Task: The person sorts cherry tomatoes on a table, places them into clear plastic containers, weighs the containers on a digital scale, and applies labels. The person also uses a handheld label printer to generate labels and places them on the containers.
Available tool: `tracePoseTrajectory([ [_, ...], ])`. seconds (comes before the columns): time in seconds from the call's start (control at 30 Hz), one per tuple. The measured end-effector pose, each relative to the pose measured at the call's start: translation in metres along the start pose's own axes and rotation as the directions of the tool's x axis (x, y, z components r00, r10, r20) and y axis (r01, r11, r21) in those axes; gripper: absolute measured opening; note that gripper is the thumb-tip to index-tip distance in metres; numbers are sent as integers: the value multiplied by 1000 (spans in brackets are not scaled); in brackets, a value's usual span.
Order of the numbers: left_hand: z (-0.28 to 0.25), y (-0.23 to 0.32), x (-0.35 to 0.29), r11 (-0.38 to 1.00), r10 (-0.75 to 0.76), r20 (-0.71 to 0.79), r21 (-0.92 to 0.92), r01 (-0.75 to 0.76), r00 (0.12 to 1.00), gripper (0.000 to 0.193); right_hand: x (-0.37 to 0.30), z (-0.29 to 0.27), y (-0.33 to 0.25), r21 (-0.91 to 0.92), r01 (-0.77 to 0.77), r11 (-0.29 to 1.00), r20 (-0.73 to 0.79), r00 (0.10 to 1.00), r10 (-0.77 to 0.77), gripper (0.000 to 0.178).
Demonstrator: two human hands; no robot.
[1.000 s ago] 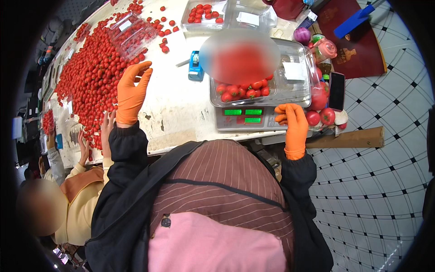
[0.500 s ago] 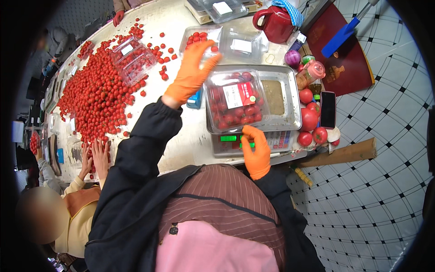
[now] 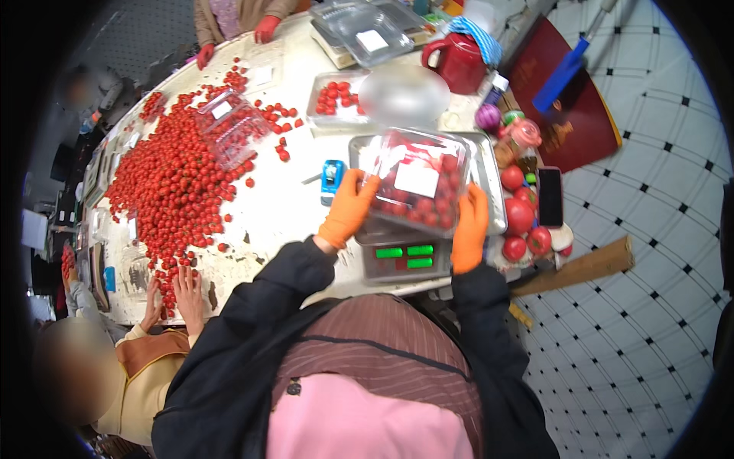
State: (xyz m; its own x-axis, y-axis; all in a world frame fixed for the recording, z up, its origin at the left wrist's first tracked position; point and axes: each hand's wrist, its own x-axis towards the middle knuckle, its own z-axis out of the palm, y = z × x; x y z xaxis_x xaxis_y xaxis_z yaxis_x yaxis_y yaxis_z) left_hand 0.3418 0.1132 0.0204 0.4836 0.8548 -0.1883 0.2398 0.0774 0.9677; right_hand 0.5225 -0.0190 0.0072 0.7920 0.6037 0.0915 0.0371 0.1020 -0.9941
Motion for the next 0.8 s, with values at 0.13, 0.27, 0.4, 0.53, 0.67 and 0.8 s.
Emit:
tracePoseTrajectory([
  [0.13, 13, -15, -4, 996, -21, 66, -88, 27, 998, 40, 37, -29, 24, -192, 68, 979, 166, 986, -36, 28],
  [0.27, -1, -24, -8, 963, -66, 210, -242, 117, 976, 44, 33, -53, 38, -86, -98, 991, 250, 961, 117, 31],
  [0.4, -11, -22, -18, 917, -138, 246, -335, 218, 959, 39, 13, -77, 16, -58, -409, 911, 331, 853, 404, 33],
  [0.53, -5, -20, -19, 854, -226, 242, -417, 312, 944, 36, -6, -60, -2, 30, -507, 862, 312, 824, 474, 31],
  [0.67, -5, -15, -21, 866, -235, 229, -391, 310, 945, 35, -4, -73, 11, 320, -608, 727, 345, 789, 508, 33],
  [0.8, -3, -15, -20, 903, -203, 198, -340, 261, 959, 32, -6, -58, -3, 203, -539, 818, 279, 832, 479, 30],
])
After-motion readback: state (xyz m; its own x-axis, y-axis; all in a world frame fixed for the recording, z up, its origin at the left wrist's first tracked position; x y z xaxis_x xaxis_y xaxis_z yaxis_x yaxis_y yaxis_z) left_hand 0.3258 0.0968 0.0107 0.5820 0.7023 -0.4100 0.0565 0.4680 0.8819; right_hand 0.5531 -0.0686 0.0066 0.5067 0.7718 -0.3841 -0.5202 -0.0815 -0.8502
